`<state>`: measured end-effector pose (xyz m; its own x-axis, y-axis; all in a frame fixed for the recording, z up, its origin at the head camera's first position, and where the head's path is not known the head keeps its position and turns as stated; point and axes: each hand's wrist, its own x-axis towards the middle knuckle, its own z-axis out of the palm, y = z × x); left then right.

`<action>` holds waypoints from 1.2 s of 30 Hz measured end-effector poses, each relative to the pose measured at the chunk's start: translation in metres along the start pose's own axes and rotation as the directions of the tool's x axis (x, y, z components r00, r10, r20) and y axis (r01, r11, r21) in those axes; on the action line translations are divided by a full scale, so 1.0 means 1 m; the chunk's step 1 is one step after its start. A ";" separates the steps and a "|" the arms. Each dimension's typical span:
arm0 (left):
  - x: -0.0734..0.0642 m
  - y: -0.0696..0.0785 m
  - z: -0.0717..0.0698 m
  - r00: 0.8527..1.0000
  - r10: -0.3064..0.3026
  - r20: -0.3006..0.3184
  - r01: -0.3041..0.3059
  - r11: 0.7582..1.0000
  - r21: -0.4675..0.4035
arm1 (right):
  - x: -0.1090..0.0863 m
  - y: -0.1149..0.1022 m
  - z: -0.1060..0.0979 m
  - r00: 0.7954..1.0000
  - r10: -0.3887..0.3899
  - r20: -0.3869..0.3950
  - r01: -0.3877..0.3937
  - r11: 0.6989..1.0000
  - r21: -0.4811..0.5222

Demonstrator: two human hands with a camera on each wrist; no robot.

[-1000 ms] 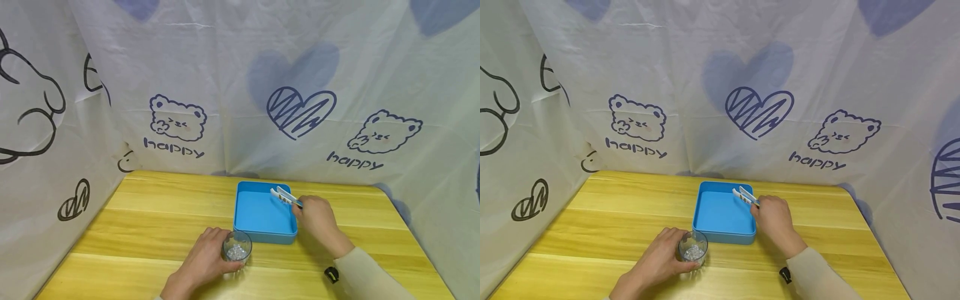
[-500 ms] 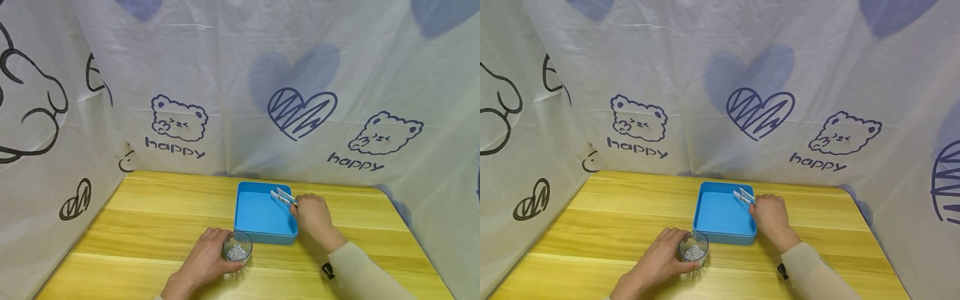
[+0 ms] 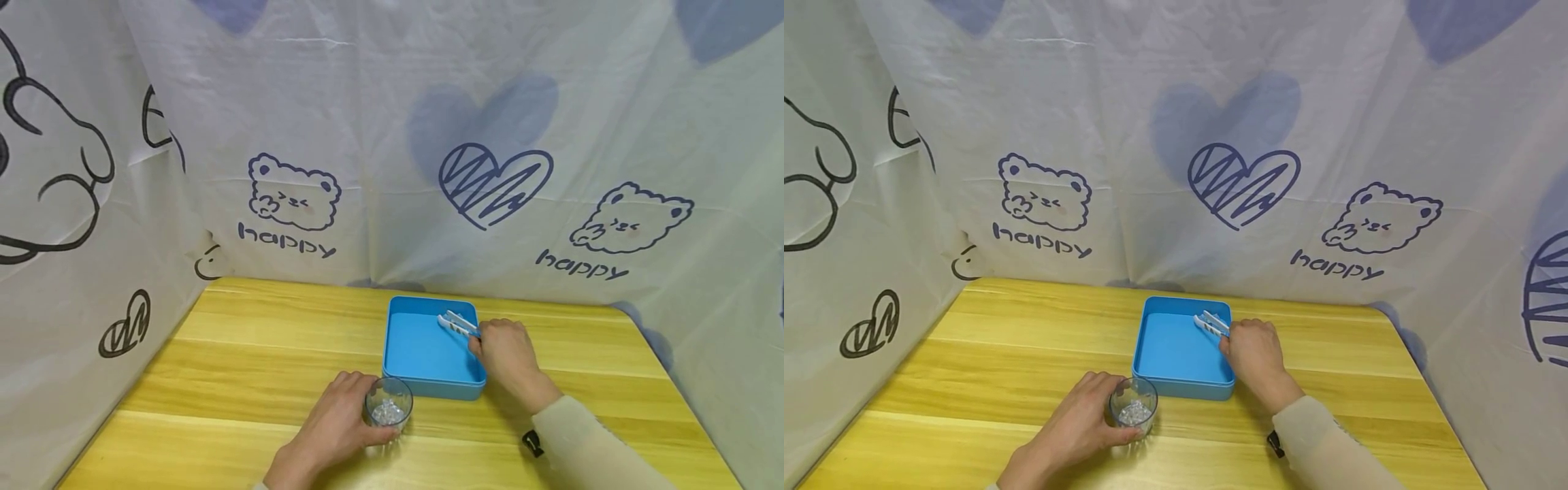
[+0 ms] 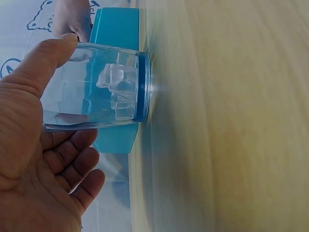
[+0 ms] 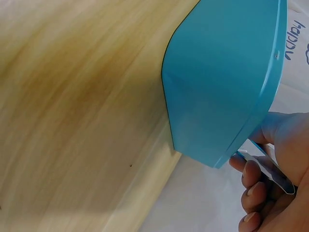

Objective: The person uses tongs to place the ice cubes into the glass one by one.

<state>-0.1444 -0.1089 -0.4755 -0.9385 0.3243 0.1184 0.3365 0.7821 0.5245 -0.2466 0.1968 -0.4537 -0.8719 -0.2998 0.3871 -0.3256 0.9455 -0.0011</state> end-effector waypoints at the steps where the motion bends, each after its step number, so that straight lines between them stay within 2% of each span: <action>1: 0.000 0.000 0.000 1.000 -0.001 0.001 0.001 1.000 -0.001 | 0.000 0.000 0.000 1.000 0.002 0.004 -0.002 1.000 0.001; 17: 0.000 -0.001 0.000 1.000 0.005 -0.008 -0.005 1.000 -0.005 | 0.001 -0.003 -0.002 1.000 -0.018 0.000 0.018 1.000 0.010; 20: 0.000 -0.001 0.000 1.000 0.005 -0.004 -0.005 1.000 -0.006 | -0.001 -0.003 -0.003 1.000 -0.012 0.014 0.011 1.000 0.020; 36: 0.000 -0.001 0.000 1.000 0.007 -0.004 -0.007 1.000 -0.004 | -0.015 -0.003 -0.011 1.000 -0.011 -0.005 0.011 0.998 0.066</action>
<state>-0.1447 -0.1096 -0.4756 -0.9364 0.3277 0.1252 0.3426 0.7775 0.5274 -0.2285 0.1998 -0.4493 -0.8665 -0.3092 0.3920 -0.3587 0.9316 -0.0581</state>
